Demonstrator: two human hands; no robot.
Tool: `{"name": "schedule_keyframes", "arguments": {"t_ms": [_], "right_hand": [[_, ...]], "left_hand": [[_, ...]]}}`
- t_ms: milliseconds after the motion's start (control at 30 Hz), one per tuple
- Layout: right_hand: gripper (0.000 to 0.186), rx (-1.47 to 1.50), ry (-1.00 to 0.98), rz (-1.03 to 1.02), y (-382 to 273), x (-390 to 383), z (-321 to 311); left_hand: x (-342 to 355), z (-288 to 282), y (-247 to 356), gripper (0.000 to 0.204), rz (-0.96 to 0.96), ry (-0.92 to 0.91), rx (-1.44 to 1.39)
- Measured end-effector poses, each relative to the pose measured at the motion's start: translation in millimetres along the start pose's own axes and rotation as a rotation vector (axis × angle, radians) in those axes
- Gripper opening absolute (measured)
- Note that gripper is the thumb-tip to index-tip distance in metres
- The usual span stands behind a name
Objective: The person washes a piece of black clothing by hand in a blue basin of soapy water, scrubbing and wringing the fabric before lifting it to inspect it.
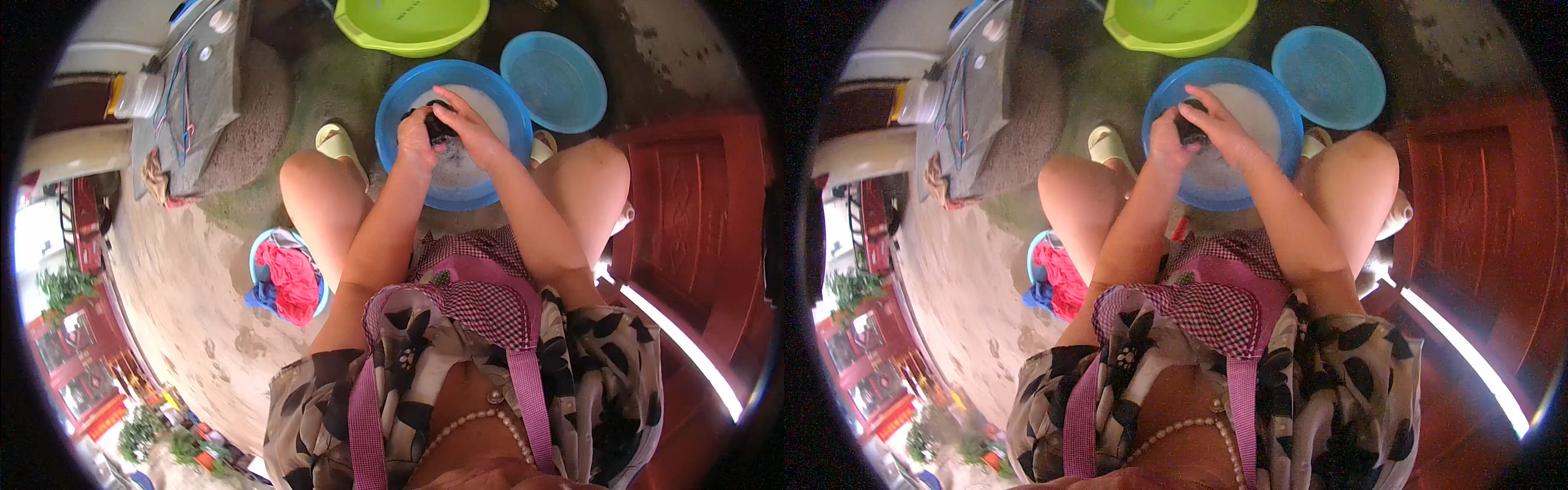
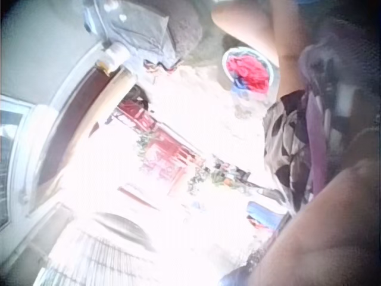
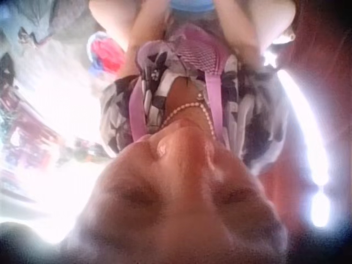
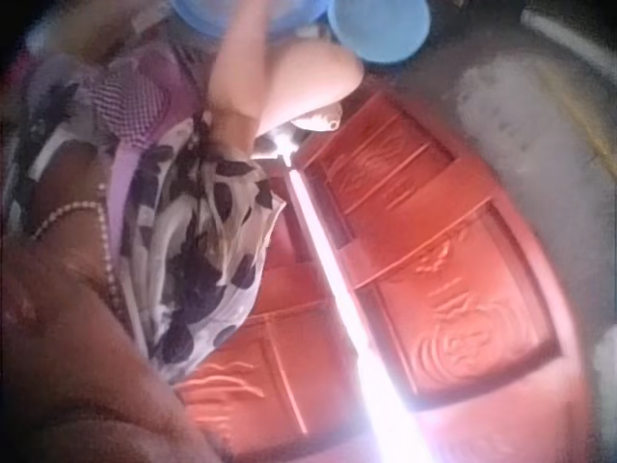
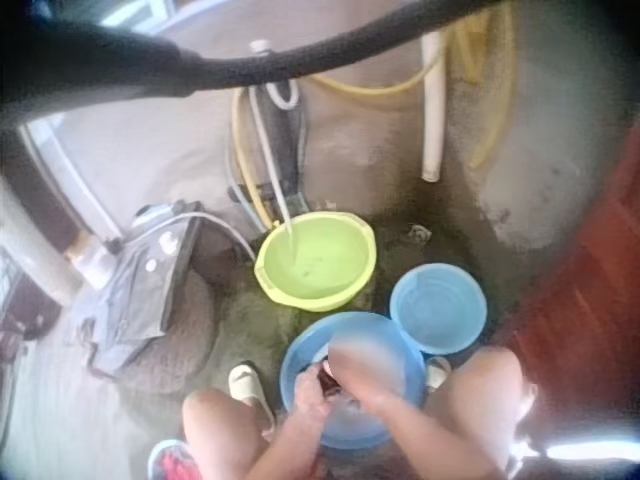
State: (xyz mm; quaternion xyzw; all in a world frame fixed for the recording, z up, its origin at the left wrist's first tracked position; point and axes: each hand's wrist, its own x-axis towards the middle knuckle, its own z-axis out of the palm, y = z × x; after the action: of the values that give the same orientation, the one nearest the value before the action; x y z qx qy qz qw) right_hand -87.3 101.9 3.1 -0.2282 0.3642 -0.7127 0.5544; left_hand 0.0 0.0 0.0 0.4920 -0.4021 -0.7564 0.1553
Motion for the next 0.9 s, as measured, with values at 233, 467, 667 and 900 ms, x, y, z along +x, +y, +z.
{"name": "schedule_keyframes", "arguments": {"t_ms": [233, 467, 667, 900], "right_hand": [[0.072, -0.961, 0.315, -0.035, -48.2, -65.3, -44.7], [0.063, -1.132, 0.314, 0.052, -29.5, -103.5, -57.1], [0.050, -1.073, 0.203, 0.133, -18.3, -97.8, -81.2], [0.042, -1.171, 0.162, -0.006, 3.2, -62.5, -116.0]], "left_hand": [[-35.3, 117.7, -64.8, 0.059, 0.039, -0.463, -0.656], [-85.1, 104.4, -122.9, 0.090, -0.006, -0.663, -0.644], [-44.6, 116.8, -144.2, 0.095, -0.082, -0.519, -0.672], [-28.3, 118.3, -144.2, 0.075, 0.049, -0.500, -0.573]]}}
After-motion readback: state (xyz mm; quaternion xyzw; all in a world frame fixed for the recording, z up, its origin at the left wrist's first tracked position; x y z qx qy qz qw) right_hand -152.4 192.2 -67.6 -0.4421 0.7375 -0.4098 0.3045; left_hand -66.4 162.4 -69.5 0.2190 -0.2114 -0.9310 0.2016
